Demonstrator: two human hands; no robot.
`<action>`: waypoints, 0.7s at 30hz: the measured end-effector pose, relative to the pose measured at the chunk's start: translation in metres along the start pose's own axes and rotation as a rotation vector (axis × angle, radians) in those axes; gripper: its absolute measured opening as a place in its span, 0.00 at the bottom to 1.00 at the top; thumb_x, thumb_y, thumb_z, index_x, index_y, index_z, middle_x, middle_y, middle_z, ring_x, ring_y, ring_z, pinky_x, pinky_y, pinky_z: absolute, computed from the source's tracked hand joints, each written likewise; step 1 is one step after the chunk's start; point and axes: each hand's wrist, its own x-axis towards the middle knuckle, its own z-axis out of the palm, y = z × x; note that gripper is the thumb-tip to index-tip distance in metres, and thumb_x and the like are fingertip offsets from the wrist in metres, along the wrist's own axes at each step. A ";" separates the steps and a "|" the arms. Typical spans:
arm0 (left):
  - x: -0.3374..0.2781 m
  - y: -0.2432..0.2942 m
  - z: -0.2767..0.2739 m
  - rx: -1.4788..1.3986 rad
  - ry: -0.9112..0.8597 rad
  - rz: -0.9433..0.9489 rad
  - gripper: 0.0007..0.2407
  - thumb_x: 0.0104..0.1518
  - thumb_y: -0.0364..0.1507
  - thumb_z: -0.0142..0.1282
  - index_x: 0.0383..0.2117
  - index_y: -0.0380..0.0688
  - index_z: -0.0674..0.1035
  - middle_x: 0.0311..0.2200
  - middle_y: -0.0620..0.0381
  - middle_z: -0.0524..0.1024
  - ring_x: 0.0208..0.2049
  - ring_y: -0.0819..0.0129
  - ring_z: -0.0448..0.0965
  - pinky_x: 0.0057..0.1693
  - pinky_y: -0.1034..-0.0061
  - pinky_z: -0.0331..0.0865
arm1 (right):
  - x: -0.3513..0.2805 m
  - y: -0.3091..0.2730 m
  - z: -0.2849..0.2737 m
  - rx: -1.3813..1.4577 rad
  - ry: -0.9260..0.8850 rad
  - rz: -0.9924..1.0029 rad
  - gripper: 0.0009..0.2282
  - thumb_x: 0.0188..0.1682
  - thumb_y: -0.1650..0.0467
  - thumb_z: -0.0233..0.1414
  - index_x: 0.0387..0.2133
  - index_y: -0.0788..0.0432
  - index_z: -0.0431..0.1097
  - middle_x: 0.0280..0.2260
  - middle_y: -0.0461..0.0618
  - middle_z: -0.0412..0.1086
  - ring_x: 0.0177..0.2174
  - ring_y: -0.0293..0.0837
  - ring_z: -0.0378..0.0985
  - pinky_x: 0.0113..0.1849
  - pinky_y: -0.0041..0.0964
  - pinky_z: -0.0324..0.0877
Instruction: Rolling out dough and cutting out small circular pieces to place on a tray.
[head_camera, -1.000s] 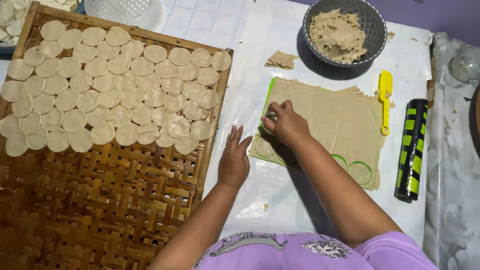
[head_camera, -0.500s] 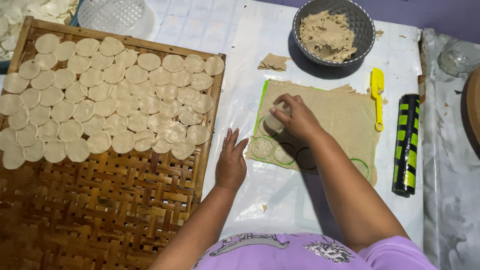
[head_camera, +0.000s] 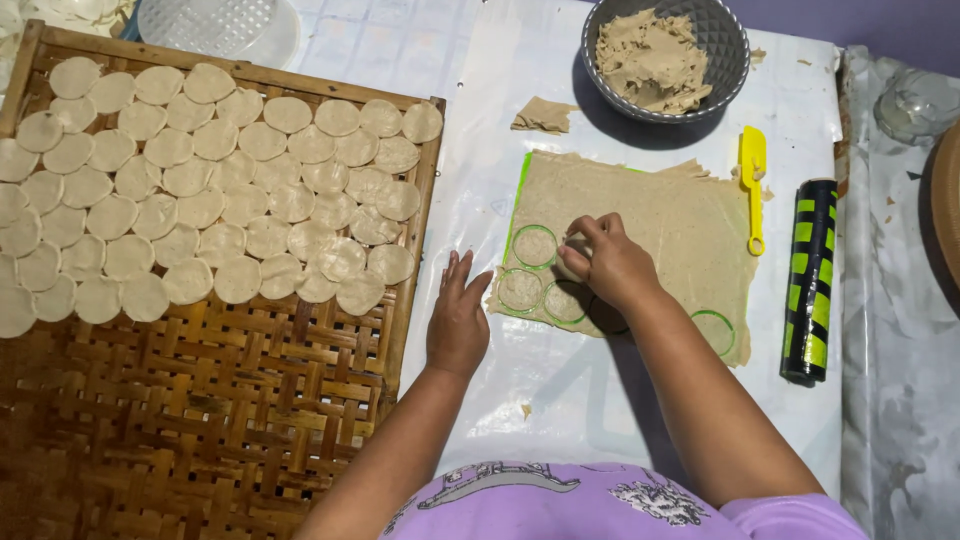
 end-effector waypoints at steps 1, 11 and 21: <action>-0.002 -0.001 0.000 0.001 -0.002 -0.002 0.15 0.60 0.17 0.44 0.51 0.43 0.77 0.65 0.43 0.64 0.70 0.44 0.56 0.72 0.56 0.53 | 0.002 0.002 0.004 0.001 -0.002 0.001 0.16 0.53 0.51 0.48 0.48 0.41 0.65 0.49 0.55 0.62 0.41 0.73 0.78 0.45 0.67 0.74; 0.001 0.002 -0.002 -0.017 -0.003 -0.008 0.15 0.60 0.16 0.44 0.51 0.43 0.78 0.64 0.42 0.65 0.70 0.43 0.56 0.72 0.56 0.53 | 0.006 0.008 0.007 0.020 0.018 -0.022 0.17 0.54 0.51 0.48 0.48 0.45 0.64 0.48 0.58 0.61 0.40 0.77 0.77 0.44 0.69 0.73; 0.002 0.003 -0.001 -0.023 0.017 0.011 0.15 0.61 0.16 0.44 0.50 0.43 0.78 0.64 0.42 0.65 0.70 0.43 0.57 0.72 0.55 0.53 | -0.025 0.042 -0.048 0.122 0.113 0.070 0.15 0.52 0.59 0.53 0.50 0.45 0.67 0.49 0.61 0.63 0.49 0.75 0.72 0.49 0.66 0.70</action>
